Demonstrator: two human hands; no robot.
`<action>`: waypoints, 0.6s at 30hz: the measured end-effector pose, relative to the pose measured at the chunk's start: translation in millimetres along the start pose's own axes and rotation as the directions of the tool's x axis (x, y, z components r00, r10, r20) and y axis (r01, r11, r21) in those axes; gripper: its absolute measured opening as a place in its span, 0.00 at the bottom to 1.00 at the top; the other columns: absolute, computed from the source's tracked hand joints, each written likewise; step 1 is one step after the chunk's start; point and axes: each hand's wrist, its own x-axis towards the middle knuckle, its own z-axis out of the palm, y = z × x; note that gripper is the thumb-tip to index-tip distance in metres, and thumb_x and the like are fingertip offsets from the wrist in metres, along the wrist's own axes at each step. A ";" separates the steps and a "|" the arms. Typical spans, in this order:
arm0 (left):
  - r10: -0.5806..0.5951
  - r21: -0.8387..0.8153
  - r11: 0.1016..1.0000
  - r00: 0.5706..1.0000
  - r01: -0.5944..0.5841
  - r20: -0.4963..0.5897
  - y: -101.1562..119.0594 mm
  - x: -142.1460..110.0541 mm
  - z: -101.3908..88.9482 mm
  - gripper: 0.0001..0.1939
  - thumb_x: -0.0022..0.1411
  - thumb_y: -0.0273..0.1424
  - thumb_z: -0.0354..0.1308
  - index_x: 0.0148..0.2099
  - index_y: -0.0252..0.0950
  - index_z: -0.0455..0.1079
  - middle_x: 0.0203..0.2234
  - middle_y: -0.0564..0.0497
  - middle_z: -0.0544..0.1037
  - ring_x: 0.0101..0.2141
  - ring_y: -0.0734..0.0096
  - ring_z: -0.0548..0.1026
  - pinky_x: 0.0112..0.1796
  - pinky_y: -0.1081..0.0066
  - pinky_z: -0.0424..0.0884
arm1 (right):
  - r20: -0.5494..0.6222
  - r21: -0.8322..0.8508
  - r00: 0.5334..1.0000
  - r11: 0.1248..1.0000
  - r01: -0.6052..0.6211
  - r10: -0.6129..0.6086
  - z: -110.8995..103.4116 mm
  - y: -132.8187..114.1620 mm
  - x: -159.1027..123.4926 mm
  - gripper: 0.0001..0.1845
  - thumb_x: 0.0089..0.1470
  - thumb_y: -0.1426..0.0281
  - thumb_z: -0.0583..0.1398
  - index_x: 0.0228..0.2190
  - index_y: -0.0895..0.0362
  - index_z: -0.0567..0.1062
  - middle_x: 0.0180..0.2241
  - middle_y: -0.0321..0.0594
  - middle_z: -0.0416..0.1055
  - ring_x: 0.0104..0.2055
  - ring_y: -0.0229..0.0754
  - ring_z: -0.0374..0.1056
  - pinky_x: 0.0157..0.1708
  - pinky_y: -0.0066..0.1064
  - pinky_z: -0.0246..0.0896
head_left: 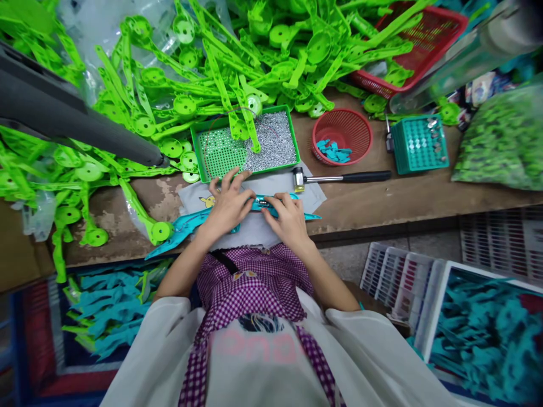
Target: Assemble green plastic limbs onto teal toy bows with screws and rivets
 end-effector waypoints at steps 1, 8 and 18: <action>-0.002 -0.001 1.000 1.000 0.002 -0.005 -0.3 -0.3 1.2 0.06 0.66 0.28 0.57 0.40 0.42 0.76 0.66 0.47 0.66 0.68 0.43 0.55 0.62 0.37 0.46 | 0.004 0.005 1.000 1.000 -0.006 0.006 0.7 0.2 -0.5 0.17 0.65 0.63 0.57 0.50 0.55 0.77 0.47 0.49 0.75 0.49 0.51 0.71 0.47 0.44 0.62; -0.080 -0.039 0.997 0.970 0.073 -0.230 -15.0 -3.2 -9.7 0.10 0.68 0.34 0.57 0.51 0.44 0.73 0.60 0.45 0.71 0.63 0.49 0.63 0.61 0.45 0.55 | -0.116 0.248 0.993 0.969 0.015 0.014 -32.3 1.3 1.5 0.18 0.65 0.60 0.57 0.53 0.52 0.75 0.47 0.47 0.73 0.48 0.49 0.71 0.48 0.44 0.68; -0.071 -0.124 0.992 0.906 0.021 -0.417 -55.8 80.3 -52.7 0.13 0.68 0.40 0.58 0.50 0.40 0.72 0.54 0.41 0.74 0.60 0.44 0.66 0.62 0.46 0.56 | -0.144 -0.098 0.989 0.995 0.010 -0.024 -40.9 25.1 156.2 0.17 0.68 0.60 0.52 0.45 0.53 0.77 0.47 0.51 0.72 0.54 0.56 0.66 0.52 0.52 0.59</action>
